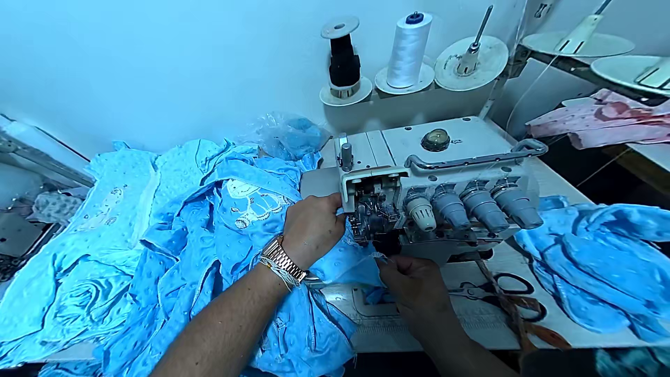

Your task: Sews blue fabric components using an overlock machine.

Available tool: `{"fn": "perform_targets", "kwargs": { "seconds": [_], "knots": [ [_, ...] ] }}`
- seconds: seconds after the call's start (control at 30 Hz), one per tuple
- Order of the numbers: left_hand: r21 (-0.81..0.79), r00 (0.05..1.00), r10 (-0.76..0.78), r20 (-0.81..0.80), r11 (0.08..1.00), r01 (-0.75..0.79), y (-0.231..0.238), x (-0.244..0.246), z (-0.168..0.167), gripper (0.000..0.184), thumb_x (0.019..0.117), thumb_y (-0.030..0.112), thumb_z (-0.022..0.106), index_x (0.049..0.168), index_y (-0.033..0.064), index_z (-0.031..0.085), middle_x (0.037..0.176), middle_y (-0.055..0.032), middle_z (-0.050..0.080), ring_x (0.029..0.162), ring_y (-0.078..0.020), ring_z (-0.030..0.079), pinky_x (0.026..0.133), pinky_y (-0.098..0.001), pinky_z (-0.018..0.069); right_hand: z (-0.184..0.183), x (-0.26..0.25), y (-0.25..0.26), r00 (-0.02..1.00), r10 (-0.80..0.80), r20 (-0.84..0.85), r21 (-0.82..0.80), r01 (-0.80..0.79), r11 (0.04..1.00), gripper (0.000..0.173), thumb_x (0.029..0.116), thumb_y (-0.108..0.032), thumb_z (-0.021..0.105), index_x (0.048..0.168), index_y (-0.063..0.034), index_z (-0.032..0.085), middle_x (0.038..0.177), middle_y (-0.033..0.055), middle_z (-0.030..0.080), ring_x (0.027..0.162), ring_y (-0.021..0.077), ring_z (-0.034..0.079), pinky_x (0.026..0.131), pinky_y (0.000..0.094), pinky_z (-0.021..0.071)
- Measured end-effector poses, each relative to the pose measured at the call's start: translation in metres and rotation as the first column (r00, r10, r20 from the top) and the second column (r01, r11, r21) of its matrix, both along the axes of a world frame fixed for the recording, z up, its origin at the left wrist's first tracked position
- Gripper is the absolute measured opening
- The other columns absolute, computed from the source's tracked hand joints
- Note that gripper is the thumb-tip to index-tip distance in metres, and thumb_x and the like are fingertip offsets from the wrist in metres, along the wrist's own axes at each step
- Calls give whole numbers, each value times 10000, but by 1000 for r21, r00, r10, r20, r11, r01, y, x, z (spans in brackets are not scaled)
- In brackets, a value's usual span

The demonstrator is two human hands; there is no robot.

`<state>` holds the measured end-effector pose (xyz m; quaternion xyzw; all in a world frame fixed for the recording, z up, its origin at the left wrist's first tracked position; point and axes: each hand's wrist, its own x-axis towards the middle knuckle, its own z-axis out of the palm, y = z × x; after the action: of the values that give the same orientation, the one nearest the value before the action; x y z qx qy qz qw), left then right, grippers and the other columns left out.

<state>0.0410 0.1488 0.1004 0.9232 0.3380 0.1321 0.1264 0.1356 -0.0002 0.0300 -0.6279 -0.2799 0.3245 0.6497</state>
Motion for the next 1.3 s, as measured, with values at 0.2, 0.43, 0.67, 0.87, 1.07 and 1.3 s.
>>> {"fn": "perform_targets", "kwargs": {
  "seconds": [0.2,0.43,0.67,0.87,1.07,1.3],
  "knots": [
    [536,863,-402,305,822,193,16,-19,-19,163,886,139,626,776,32,683,741,-106,625,660,-253,639,535,-393,510,0,-7,8,996,-80,25,83,77,994,340,837,-19,660,616,-167,448,516,-60,402,435,15,371,419,157,294],
    [141,748,-661,-51,737,661,-21,-25,17,157,862,-5,715,1008,50,742,974,-71,671,896,-205,672,725,-349,584,-5,-13,2,994,-48,98,192,29,981,120,907,-45,638,959,-121,715,641,-55,578,519,15,506,479,155,420],
    [-85,684,-439,-582,870,486,-30,0,63,96,924,-1,651,994,13,715,1087,-165,669,923,-334,687,722,-503,567,-7,2,-5,801,29,598,55,-77,995,261,953,-204,530,1064,-111,747,762,-66,574,573,-6,488,514,163,427],
    [-257,574,-617,-538,769,586,-26,6,88,165,955,66,654,1090,64,748,1181,-121,616,1042,-265,626,851,-458,535,-2,16,-2,642,81,762,128,-272,954,355,835,-318,665,1126,-124,721,1102,29,591,727,15,560,573,184,491],
    [-161,649,-523,-552,831,533,-9,-3,74,135,975,178,654,1039,129,762,1033,-88,729,939,-308,702,738,-566,544,-27,9,-1,874,-13,486,389,-203,899,101,920,-171,718,948,-74,730,771,-48,659,545,-59,458,502,87,398],
    [-128,610,-765,-206,639,758,22,-21,53,197,1000,127,610,878,80,757,901,-31,686,805,-144,670,675,-355,555,-36,9,4,934,-10,357,493,-179,851,56,894,-130,742,943,-107,728,853,-57,717,590,-70,528,540,77,449]
  ]
}}
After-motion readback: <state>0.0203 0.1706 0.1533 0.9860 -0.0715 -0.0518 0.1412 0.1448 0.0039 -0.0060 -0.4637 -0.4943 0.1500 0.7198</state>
